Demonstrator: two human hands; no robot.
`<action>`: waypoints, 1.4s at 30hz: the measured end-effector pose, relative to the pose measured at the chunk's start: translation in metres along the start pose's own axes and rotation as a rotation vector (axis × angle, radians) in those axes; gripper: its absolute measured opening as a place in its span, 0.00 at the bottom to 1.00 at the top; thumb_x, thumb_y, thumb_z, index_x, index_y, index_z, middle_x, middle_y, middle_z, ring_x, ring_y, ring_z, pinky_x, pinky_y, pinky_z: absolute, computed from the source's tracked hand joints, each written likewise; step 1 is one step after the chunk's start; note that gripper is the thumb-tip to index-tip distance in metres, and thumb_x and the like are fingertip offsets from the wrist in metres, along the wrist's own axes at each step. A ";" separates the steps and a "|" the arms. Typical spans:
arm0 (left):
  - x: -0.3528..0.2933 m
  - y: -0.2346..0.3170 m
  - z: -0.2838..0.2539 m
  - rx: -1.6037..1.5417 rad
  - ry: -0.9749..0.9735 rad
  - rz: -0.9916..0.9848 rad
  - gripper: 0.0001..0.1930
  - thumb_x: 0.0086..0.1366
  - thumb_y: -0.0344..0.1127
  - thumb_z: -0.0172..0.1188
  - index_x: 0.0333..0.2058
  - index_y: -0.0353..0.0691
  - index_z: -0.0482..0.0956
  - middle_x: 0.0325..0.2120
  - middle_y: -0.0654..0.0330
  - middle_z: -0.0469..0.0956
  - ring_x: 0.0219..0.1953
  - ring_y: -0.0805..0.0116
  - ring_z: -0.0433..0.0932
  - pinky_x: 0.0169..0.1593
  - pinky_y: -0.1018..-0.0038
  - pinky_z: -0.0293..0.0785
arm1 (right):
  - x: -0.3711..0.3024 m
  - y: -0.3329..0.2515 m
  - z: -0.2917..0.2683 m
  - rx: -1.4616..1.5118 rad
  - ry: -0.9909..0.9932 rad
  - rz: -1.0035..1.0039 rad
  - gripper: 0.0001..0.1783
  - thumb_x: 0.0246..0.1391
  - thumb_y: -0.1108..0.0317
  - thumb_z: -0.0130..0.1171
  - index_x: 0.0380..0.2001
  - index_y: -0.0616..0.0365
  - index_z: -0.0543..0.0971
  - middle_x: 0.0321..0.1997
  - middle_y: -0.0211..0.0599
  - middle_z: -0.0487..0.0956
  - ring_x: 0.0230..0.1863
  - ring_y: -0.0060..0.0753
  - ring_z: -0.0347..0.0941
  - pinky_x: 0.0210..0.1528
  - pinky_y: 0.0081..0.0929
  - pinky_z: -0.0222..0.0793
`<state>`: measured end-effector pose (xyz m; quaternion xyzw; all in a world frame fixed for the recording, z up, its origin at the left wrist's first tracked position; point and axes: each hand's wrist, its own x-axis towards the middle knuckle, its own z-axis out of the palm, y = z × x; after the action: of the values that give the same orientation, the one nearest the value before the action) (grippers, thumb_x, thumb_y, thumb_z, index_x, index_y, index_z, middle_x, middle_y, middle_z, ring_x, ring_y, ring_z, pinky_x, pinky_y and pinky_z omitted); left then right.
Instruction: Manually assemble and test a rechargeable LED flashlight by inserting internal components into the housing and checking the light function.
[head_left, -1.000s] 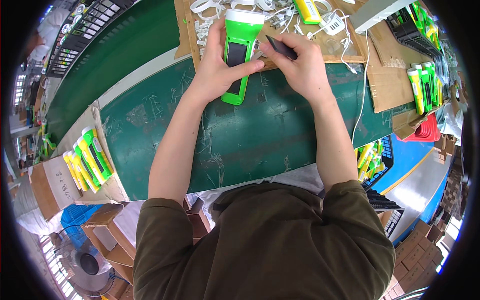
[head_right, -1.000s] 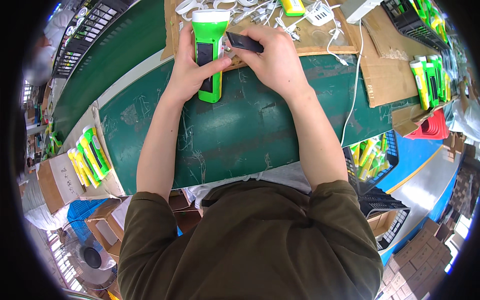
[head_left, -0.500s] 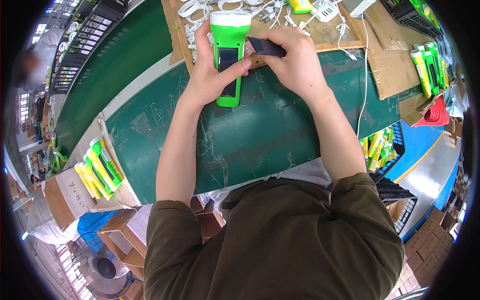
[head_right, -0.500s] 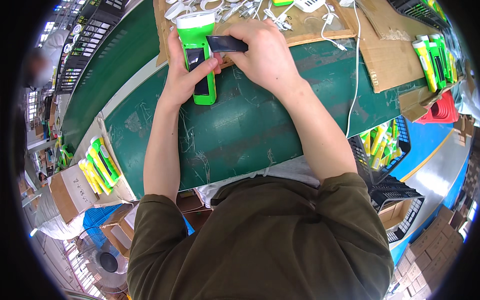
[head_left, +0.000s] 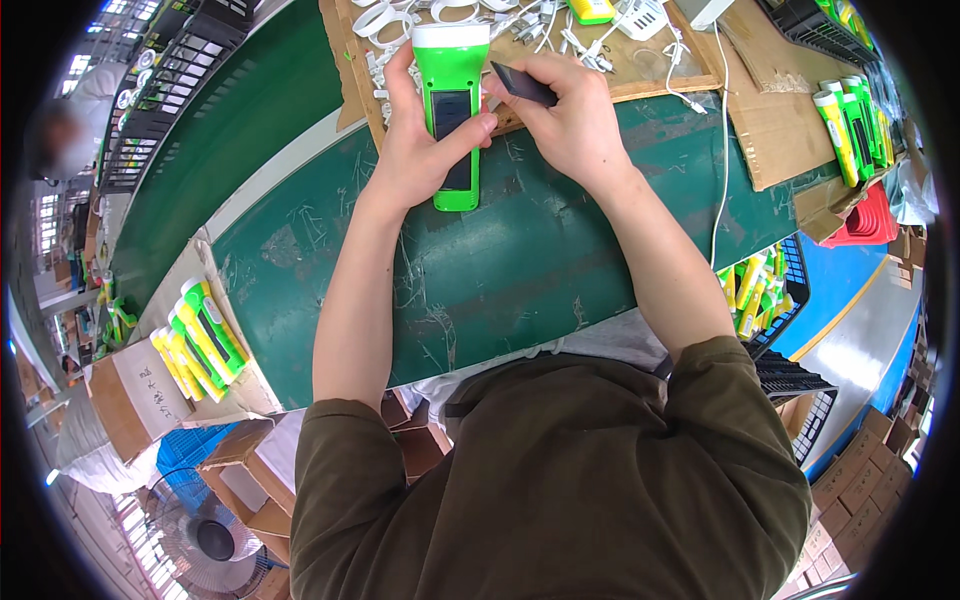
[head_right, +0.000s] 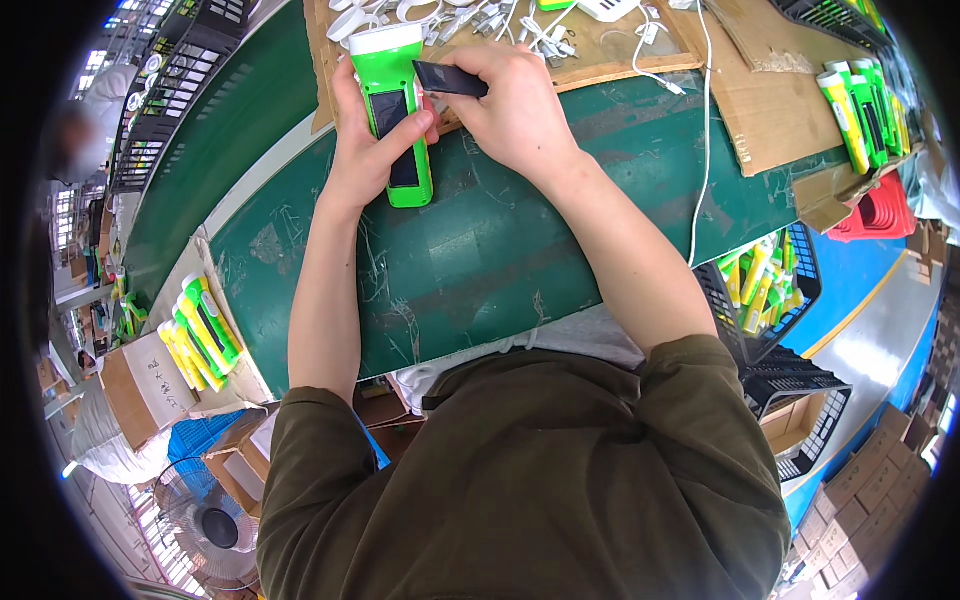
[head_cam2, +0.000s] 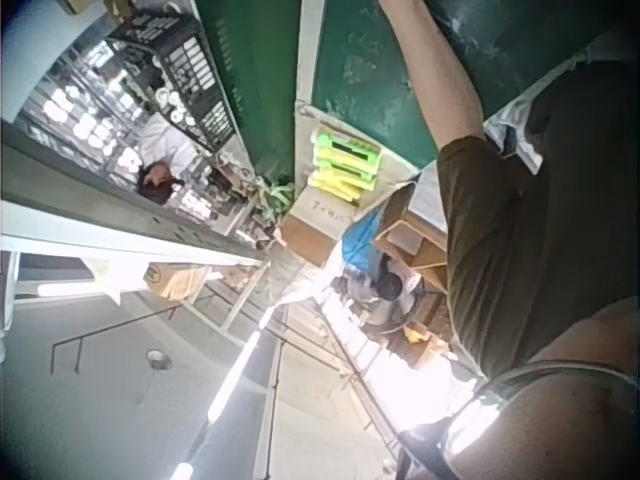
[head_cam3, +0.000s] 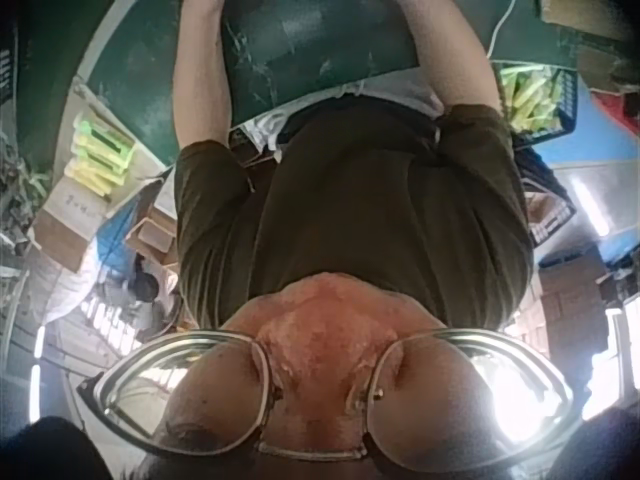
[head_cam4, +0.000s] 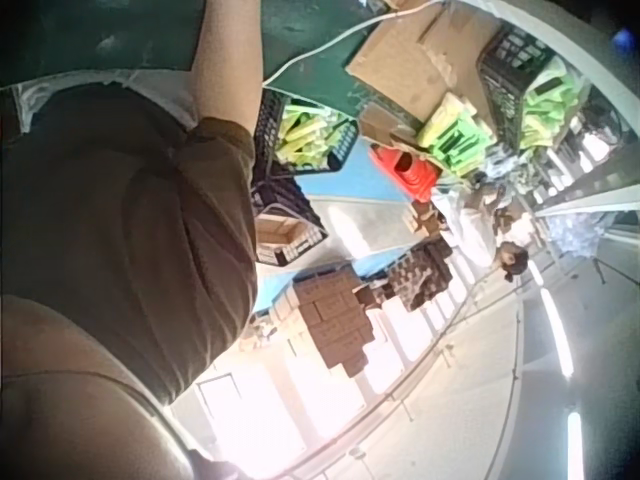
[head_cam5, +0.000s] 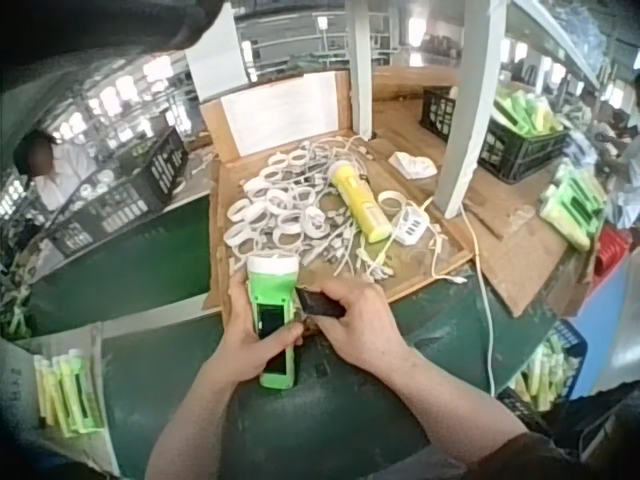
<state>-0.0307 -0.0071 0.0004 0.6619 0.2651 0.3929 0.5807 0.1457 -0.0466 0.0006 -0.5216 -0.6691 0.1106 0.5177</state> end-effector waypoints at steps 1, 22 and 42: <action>0.000 -0.001 -0.001 -0.007 -0.009 -0.014 0.45 0.59 0.27 0.63 0.63 0.43 0.36 0.36 0.55 0.73 0.31 0.66 0.78 0.36 0.69 0.77 | 0.000 0.000 0.000 0.000 0.000 -0.001 0.09 0.48 0.69 0.66 0.33 0.61 0.81 0.24 0.39 0.78 0.26 0.35 0.72 0.30 0.28 0.66; 0.003 0.005 0.002 -0.123 0.064 -0.078 0.38 0.58 0.27 0.65 0.59 0.38 0.47 0.35 0.56 0.75 0.30 0.69 0.77 0.35 0.72 0.76 | 0.006 -0.005 -0.012 -0.081 -0.095 -0.041 0.10 0.41 0.73 0.61 0.32 0.60 0.79 0.30 0.40 0.79 0.38 0.48 0.75 0.44 0.40 0.66; 0.000 -0.020 -0.015 -0.445 0.287 -0.066 0.27 0.72 0.55 0.37 0.59 0.40 0.62 0.54 0.52 0.70 0.58 0.61 0.67 0.63 0.63 0.60 | -0.015 -0.026 0.015 0.015 -0.249 -0.066 0.29 0.46 0.56 0.68 0.41 0.65 0.67 0.35 0.49 0.73 0.38 0.55 0.75 0.37 0.44 0.72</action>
<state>-0.0407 0.0047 -0.0191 0.4463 0.2732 0.5121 0.6811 0.1172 -0.0643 0.0038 -0.4777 -0.7442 0.1623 0.4378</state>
